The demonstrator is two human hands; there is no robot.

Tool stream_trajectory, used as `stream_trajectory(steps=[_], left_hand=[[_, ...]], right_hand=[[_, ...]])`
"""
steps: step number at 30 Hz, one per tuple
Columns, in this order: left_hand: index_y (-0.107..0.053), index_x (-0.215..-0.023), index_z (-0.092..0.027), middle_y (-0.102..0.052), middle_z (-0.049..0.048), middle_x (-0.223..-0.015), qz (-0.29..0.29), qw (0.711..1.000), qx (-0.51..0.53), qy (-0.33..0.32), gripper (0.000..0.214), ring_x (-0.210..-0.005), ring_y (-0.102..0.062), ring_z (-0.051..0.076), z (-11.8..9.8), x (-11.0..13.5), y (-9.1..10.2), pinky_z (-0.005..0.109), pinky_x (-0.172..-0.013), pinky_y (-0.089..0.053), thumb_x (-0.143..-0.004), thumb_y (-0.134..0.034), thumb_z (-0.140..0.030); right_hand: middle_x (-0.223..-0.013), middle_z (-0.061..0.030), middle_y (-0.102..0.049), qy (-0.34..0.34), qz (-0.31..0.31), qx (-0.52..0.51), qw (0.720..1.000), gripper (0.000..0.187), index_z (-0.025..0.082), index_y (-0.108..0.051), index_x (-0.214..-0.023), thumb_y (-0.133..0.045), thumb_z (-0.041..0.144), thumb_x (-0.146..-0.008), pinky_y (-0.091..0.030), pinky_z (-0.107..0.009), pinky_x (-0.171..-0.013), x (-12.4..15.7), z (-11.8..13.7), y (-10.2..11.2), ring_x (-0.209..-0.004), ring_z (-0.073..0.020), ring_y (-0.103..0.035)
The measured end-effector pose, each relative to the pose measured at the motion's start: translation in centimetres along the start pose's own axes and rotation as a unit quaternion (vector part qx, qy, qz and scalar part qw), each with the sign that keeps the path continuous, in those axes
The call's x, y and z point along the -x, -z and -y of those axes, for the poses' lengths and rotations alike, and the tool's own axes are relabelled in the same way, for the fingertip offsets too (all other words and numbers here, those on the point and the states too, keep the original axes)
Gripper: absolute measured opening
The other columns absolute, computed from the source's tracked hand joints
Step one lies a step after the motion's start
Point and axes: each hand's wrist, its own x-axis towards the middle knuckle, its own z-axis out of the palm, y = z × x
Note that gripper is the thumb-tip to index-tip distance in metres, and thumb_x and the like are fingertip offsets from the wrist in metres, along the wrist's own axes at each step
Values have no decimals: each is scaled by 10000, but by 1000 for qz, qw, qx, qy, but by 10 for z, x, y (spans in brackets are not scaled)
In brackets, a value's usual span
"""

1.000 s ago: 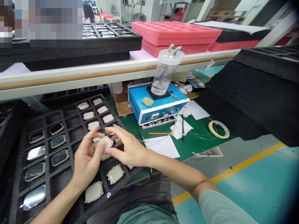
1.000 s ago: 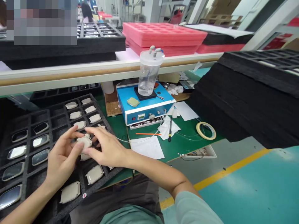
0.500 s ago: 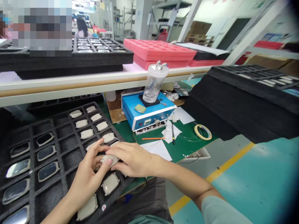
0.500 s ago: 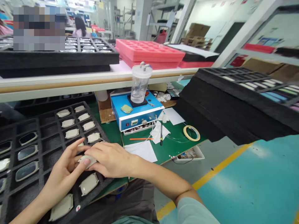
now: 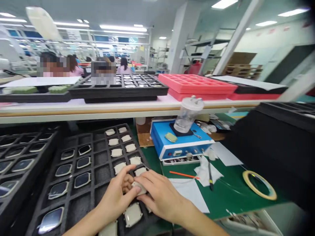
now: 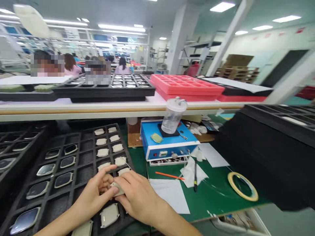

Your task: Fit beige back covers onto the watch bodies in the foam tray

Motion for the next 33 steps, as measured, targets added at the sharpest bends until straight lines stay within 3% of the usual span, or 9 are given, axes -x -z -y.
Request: stream_trajectory(steps=[7,11,16,20,25,28,30,32,33], left_hand=[[-612,-1320,-206,-639,0,-848,20,998,43,-28,526,-681,-620,133,3,7,-1,256,-623,-507,-834,-798,-276],[-657,-1270,-191,-704,61,-941,25,990,135,-17,446,-761,-692,172,2,5,-1,305,-713,-593,-869,-795,-327],[-718,-1213,-189,-737,129,-1176,-14,994,-7,-111,304,-927,-741,225,5,0,1,330,-785,-628,-916,-721,-252],[-734,-1223,-190,-766,116,-1159,-35,978,-119,-166,329,-931,-759,226,8,-1,3,337,-812,-643,-904,-759,-267],[-747,-1197,-212,-808,78,-1113,-103,961,-201,-162,384,-908,-779,232,12,-6,3,370,-879,-637,-846,-840,-336],[-758,-1170,-228,-823,58,-1069,-132,951,-228,-163,354,-853,-777,220,12,-3,2,362,-850,-633,-847,-839,-348],[-766,-1165,-230,-828,55,-1060,-148,952,-223,-148,379,-839,-776,217,10,1,1,361,-864,-631,-822,-864,-359],[-763,-1182,-216,-832,61,-1069,-159,968,-163,-104,440,-859,-786,218,5,3,0,360,-905,-632,-792,-894,-372],[-758,-1190,-205,-834,67,-1071,-161,978,-113,-73,473,-883,-794,223,2,3,0,357,-924,-634,-776,-908,-377]], right_hand=[[-1123,-114,-770,28,-81,-45,995,361,228,-637,-1262,-660,132,-915,-672,-439,-808,11,-5,-14,-967,-285,-751],[-1108,-101,-789,-60,-154,-160,973,358,225,-684,-1265,-738,220,-911,-675,-378,-826,14,-7,-22,-943,-247,-773],[-1028,-61,-822,-237,-141,-333,902,342,227,-748,-1192,-800,294,-860,-665,-325,-778,7,-2,-18,-841,-205,-781],[-985,-44,-834,-287,-137,-436,842,280,223,-772,-1092,-810,297,-824,-655,-331,-819,1,1,-14,-860,-209,-796],[-953,-32,-833,-319,-188,-483,794,305,214,-760,-1041,-847,321,-770,-658,-318,-779,-7,5,-23,-838,-200,-798],[-965,-30,-829,-304,-209,-481,796,307,216,-752,-1055,-840,355,-796,-668,-313,-775,-11,13,-24,-853,-197,-803],[-982,-28,-822,-271,-232,-436,826,310,229,-750,-1085,-833,372,-823,-672,-310,-779,-1,14,-15,-861,-189,-801],[-1020,-32,-807,-257,-326,-313,854,303,248,-743,-1133,-809,371,-863,-664,-313,-796,25,5,1,-871,-178,-789],[-1038,-39,-797,-271,-401,-217,847,284,254,-740,-1147,-784,362,-887,-654,-323,-803,44,-4,10,-873,-176,-776]])
